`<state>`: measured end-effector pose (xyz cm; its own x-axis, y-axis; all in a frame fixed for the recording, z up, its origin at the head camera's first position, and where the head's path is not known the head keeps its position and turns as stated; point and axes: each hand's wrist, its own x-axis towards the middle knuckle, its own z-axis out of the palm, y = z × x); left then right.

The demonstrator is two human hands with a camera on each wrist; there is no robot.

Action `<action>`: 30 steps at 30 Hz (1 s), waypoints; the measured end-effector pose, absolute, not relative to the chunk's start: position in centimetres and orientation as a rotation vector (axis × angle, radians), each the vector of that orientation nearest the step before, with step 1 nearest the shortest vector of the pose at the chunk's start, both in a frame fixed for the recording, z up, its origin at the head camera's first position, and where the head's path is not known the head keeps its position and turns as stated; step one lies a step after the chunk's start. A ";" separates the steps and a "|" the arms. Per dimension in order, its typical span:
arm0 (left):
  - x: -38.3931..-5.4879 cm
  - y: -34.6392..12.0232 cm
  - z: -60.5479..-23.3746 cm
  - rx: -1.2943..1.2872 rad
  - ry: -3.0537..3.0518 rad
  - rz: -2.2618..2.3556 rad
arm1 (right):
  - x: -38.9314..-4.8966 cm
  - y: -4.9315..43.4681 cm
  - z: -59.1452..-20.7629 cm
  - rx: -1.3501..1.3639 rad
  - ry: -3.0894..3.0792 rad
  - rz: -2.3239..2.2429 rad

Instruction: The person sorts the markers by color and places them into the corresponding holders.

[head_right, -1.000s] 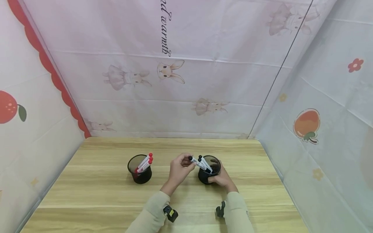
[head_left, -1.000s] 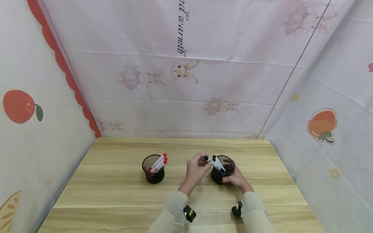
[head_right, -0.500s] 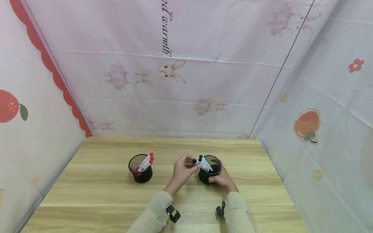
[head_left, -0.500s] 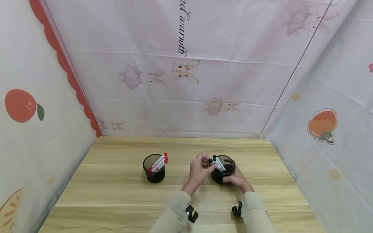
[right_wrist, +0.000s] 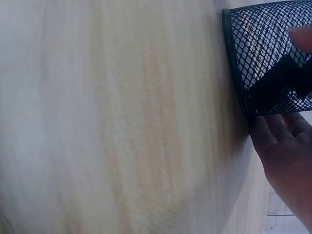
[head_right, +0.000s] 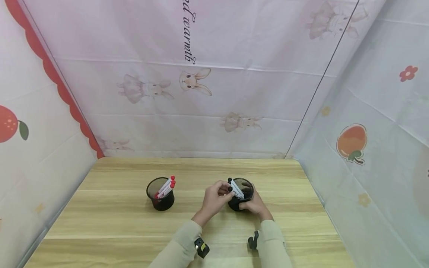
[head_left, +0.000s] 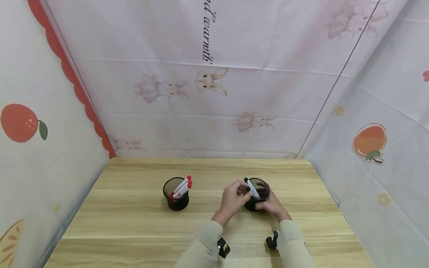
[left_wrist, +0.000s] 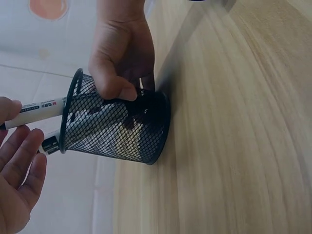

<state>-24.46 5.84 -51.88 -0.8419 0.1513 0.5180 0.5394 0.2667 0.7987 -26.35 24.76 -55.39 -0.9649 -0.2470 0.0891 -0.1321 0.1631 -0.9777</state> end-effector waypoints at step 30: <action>-24.3 7.4 -51.8 -0.656 -2.476 -1.412 | -26.4 24.9 -55.3 -0.302 2.350 -1.904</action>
